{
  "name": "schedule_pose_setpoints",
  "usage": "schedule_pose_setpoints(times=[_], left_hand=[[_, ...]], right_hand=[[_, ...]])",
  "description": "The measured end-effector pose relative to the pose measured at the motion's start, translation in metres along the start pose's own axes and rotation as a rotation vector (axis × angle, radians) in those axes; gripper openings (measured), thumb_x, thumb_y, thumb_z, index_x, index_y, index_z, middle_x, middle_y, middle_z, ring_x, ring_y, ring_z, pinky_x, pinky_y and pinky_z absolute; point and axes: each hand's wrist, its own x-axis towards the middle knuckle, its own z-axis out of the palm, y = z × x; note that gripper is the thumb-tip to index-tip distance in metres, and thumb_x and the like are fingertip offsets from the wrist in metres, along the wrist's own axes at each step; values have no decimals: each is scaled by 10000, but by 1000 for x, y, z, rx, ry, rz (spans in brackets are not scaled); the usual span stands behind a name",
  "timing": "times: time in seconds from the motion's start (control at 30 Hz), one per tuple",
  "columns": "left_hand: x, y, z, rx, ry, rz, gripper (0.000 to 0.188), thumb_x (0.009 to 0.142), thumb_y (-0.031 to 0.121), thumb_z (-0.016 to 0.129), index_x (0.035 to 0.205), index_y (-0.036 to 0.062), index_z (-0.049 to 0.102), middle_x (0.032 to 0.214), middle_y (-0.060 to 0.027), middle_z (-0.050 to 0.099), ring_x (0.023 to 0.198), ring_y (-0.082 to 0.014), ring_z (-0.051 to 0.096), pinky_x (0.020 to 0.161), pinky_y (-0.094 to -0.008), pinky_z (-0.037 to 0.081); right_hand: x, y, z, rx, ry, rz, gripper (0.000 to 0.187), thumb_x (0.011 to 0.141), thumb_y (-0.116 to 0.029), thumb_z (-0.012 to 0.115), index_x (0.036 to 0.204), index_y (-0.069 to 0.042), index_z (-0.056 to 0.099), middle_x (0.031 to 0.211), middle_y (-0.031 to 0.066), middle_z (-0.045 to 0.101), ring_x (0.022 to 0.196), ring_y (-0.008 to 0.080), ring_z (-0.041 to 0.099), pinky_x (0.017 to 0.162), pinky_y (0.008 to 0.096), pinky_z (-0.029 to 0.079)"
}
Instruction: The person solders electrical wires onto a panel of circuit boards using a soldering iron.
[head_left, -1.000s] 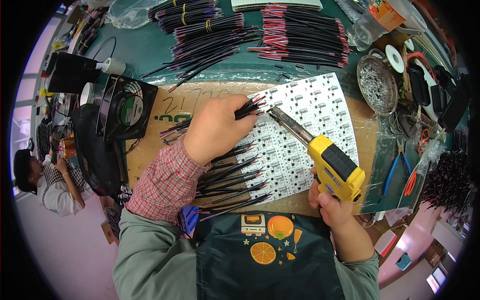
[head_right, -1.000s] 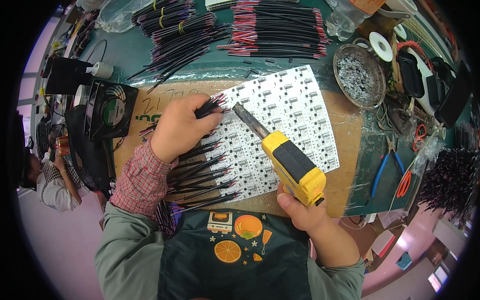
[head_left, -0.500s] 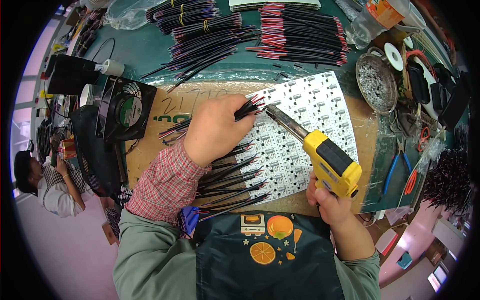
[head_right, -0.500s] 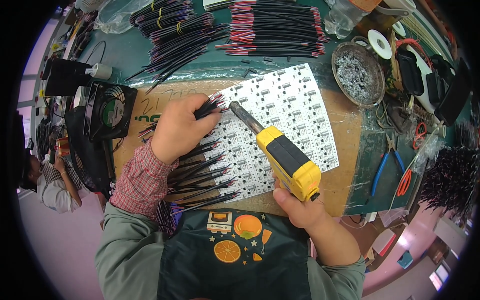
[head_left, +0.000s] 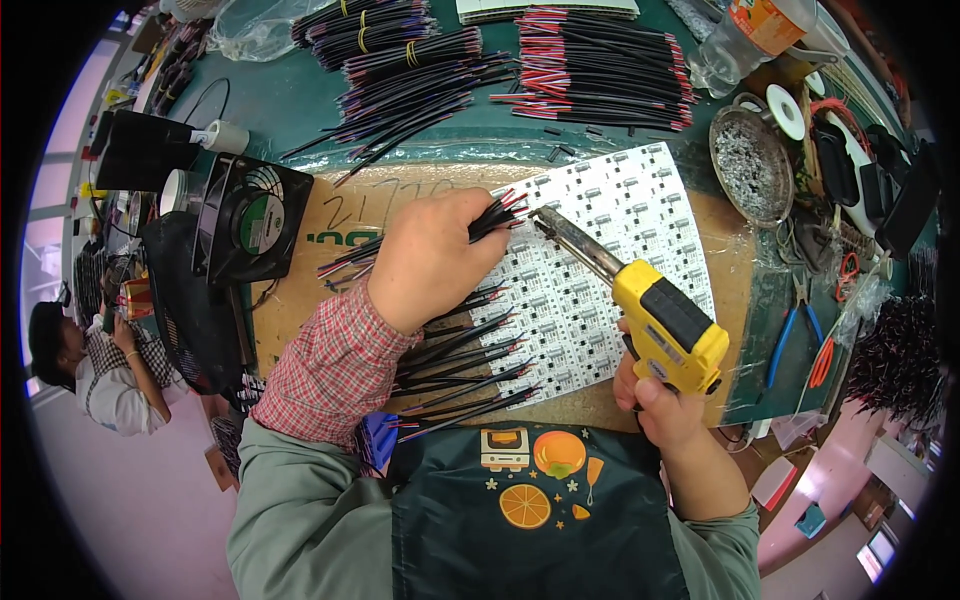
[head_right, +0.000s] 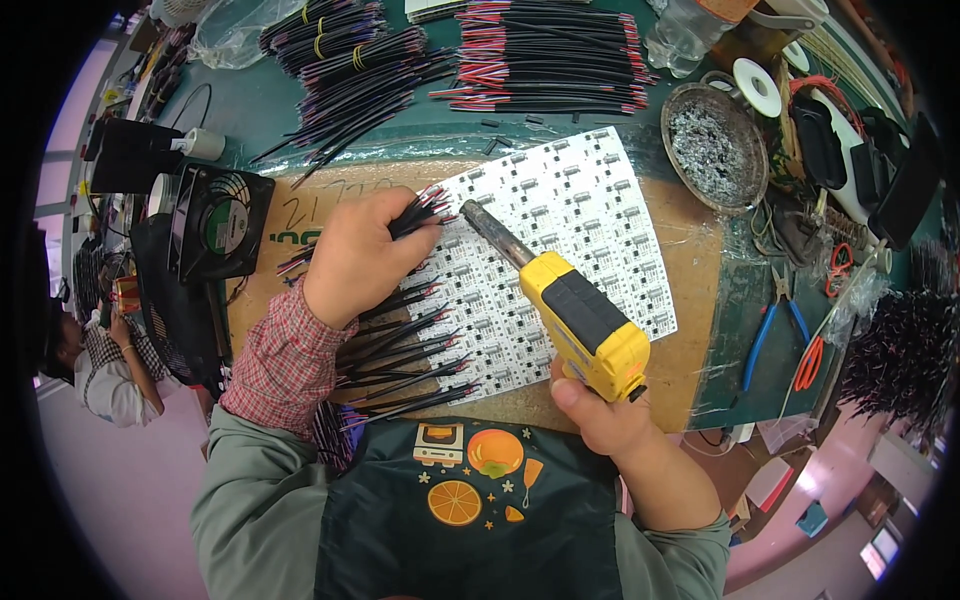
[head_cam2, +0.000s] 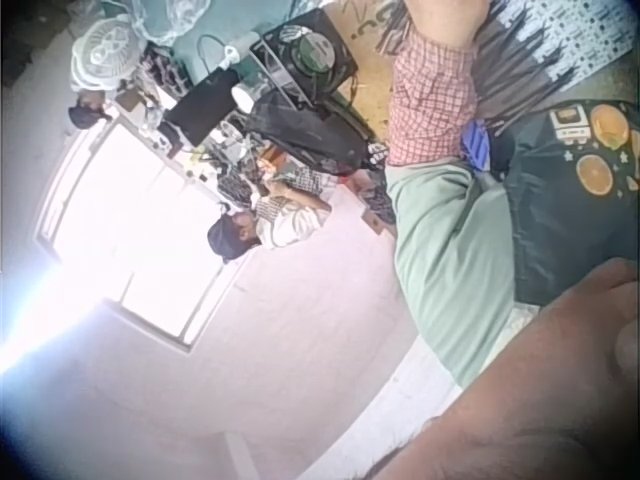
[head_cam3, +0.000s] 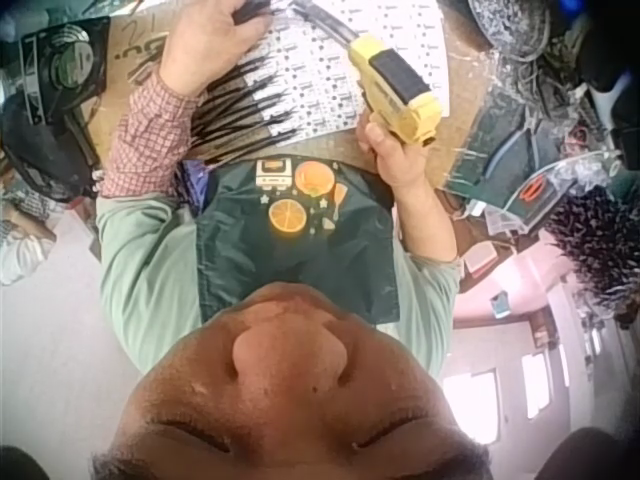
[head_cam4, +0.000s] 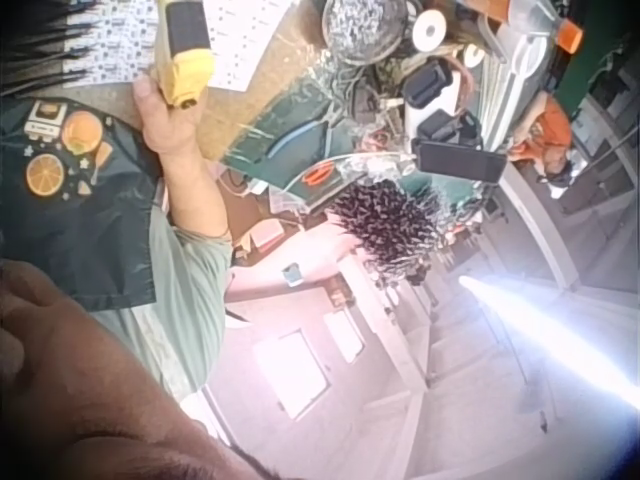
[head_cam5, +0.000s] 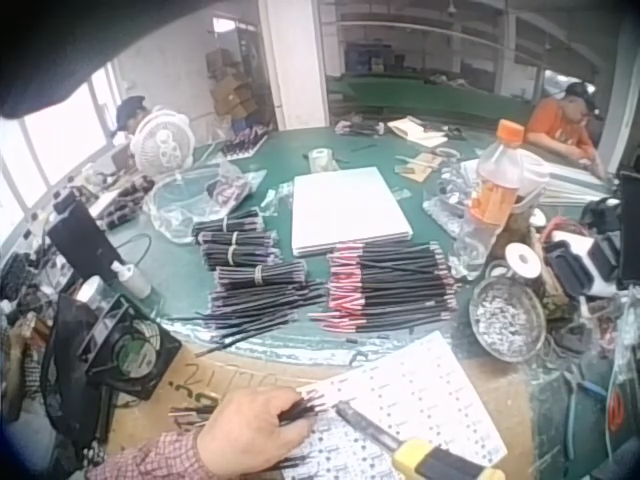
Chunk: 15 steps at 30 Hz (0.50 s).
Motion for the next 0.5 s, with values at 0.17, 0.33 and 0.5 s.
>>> schedule_pose_setpoints(times=[0.17, 0.33, 0.5], left_hand=[[0, 0, 0, 6, 2, 8, 211, 797, 171, 686, 814, -24, 608, 675, -196, 569, 598, -329, 563, 563, -386, 438], [0, 0, 0, 13, -8, 1, 214, 797, 173, 685, 813, -24, 604, 680, -196, 571, 602, -331, 563, 568, -387, 441], [0, 1, 0, 17, -8, 3, 216, 797, 178, 683, 803, -22, 600, 680, -194, 572, 602, -332, 562, 569, -387, 443]], right_hand=[[1, -1, 1, 6, -5, 12, 721, 771, -323, 707, 1304, 67, 419, 666, 42, 472, 540, 115, 449, 493, 238, 387], [1, -1, 0, -2, -5, 9, 717, 773, -319, 704, 1303, 69, 418, 663, 43, 473, 540, 116, 453, 492, 238, 388], [1, -2, 1, -11, -4, -2, 711, 778, -319, 701, 1302, 70, 418, 665, 47, 479, 539, 116, 456, 491, 236, 390]])
